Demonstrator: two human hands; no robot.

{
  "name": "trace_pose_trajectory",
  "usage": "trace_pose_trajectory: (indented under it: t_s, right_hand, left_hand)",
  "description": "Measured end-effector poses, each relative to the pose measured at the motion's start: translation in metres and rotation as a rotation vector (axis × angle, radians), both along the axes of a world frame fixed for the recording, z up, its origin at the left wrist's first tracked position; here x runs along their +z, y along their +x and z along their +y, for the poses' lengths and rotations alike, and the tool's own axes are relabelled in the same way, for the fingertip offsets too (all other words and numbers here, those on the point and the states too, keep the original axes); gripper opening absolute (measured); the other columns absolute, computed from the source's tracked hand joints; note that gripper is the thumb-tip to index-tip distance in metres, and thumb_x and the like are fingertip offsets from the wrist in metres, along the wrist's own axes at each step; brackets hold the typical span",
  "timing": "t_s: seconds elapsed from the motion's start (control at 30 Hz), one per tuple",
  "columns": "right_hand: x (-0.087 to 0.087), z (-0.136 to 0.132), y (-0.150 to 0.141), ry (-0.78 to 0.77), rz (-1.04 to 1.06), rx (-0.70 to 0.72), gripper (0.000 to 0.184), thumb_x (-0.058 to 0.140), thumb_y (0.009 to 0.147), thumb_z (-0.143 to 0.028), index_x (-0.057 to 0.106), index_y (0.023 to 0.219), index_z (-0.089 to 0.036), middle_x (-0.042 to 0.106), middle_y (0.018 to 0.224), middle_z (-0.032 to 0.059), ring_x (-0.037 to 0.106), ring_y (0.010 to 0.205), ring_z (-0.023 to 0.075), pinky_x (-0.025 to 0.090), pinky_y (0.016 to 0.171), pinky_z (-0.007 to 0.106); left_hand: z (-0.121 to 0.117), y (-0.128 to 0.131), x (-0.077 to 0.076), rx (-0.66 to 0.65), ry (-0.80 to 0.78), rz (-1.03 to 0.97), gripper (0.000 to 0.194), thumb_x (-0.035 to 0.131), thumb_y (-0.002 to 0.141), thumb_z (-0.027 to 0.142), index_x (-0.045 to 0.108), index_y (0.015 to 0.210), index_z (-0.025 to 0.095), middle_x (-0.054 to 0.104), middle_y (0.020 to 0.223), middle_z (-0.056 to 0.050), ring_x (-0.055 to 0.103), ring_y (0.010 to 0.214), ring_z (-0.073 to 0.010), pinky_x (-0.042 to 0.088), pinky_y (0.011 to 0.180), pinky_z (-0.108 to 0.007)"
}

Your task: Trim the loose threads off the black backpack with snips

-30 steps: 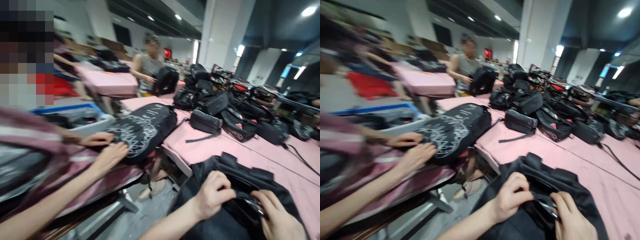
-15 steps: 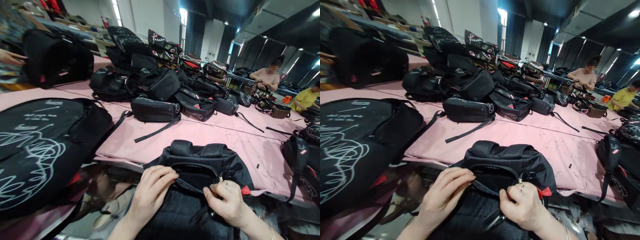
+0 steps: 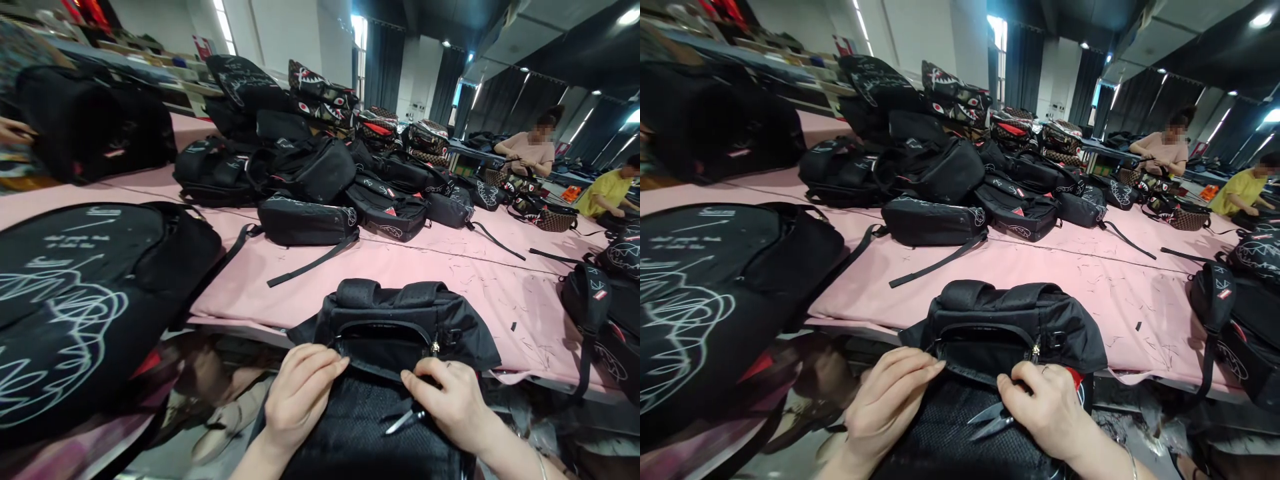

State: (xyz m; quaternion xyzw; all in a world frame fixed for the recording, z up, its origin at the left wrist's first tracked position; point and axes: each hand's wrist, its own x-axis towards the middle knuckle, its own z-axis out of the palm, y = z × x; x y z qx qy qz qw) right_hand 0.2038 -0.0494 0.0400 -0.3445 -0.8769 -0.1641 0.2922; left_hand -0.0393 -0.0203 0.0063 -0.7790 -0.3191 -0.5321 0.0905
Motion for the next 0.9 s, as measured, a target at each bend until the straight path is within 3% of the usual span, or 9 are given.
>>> trace_pose_trajectory:
  t_s: [0.13, 0.23, 0.37, 0.47, 0.6, 0.77, 0.9]
  right_hand:
    - [0.002, 0.002, -0.008, 0.069, -0.015, 0.006, 0.011, 0.052, 0.084, -0.012, 0.062, 0.088, -0.016, 0.061, 0.068, -0.0006, 0.047, 0.049, 0.0080, 0.030, 0.043, 0.023]
    - [0.007, 0.002, -0.013, 0.072, -0.023, 0.043, 0.011, 0.052, 0.084, -0.011, 0.062, 0.085, -0.016, 0.060, 0.068, -0.0009, 0.045, 0.049, 0.0079, 0.028, 0.042, 0.024]
    - [0.005, 0.000, -0.015, 0.066, -0.021, 0.116, 0.010, 0.051, 0.084, -0.012, 0.061, 0.081, -0.016, 0.057, 0.064, -0.0025, 0.042, 0.047, 0.0081, 0.026, 0.041, 0.025]
    - [0.001, -0.001, -0.014, 0.058, 0.001, 0.124, 0.011, 0.050, 0.084, -0.012, 0.061, 0.081, -0.016, 0.059, 0.066, -0.0022, 0.043, 0.048, 0.0078, 0.026, 0.041, 0.025]
    - [0.000, 0.003, -0.011, 0.013, 0.047, 0.048, 0.019, 0.043, 0.087, -0.012, 0.061, 0.085, -0.016, 0.062, 0.075, 0.0003, 0.047, 0.052, 0.0082, 0.030, 0.042, 0.024]
    - [-0.008, 0.015, -0.005, -0.108, 0.133, -0.001, 0.026, 0.037, 0.087, -0.012, 0.058, 0.100, -0.017, 0.062, 0.088, 0.0035, 0.056, 0.064, 0.0103, 0.038, 0.048, 0.023]
    - [-0.017, 0.022, -0.005, -0.170, 0.119, 0.006, 0.031, 0.036, 0.082, -0.008, 0.057, 0.103, -0.018, 0.061, 0.090, 0.0044, 0.058, 0.068, 0.0119, 0.040, 0.049, 0.023]
  left_hand:
    - [0.001, 0.003, 0.020, 0.000, -0.150, 0.049, 0.020, 0.054, 0.076, 0.007, 0.058, 0.093, 0.018, 0.061, 0.087, -0.006, 0.057, 0.086, -0.0178, 0.049, 0.076, -0.032]
    - [0.007, 0.018, 0.046, -0.046, -0.316, 0.281, 0.024, 0.045, 0.083, 0.018, 0.056, 0.104, 0.016, 0.063, 0.099, -0.009, 0.059, 0.094, -0.0197, 0.048, 0.081, -0.032]
    - [0.020, 0.051, 0.073, -0.048, -0.635, 0.794, 0.036, 0.028, 0.089, 0.026, 0.063, 0.085, 0.016, 0.068, 0.075, -0.008, 0.064, 0.067, -0.0227, 0.048, 0.061, -0.034]
    - [0.030, 0.067, 0.081, -0.172, -0.761, 0.982, 0.044, 0.024, 0.090, 0.031, 0.062, 0.072, 0.018, 0.068, 0.065, -0.005, 0.064, 0.059, -0.0222, 0.045, 0.053, -0.031]
    - [0.036, 0.069, 0.067, -0.114, -0.678, 0.841, 0.043, 0.026, 0.090, 0.035, 0.064, 0.075, 0.019, 0.069, 0.067, -0.005, 0.065, 0.060, -0.0221, 0.046, 0.054, -0.031]
    - [0.033, 0.043, 0.033, -0.128, -0.346, 0.258, 0.028, 0.041, 0.086, 0.021, 0.057, 0.110, 0.019, 0.067, 0.102, -0.006, 0.061, 0.094, -0.0177, 0.048, 0.083, -0.031]
    - [0.029, 0.021, 0.021, -0.085, -0.334, 0.041, 0.028, 0.045, 0.085, 0.017, 0.057, 0.109, 0.021, 0.067, 0.102, -0.004, 0.060, 0.096, -0.0158, 0.049, 0.083, -0.028]
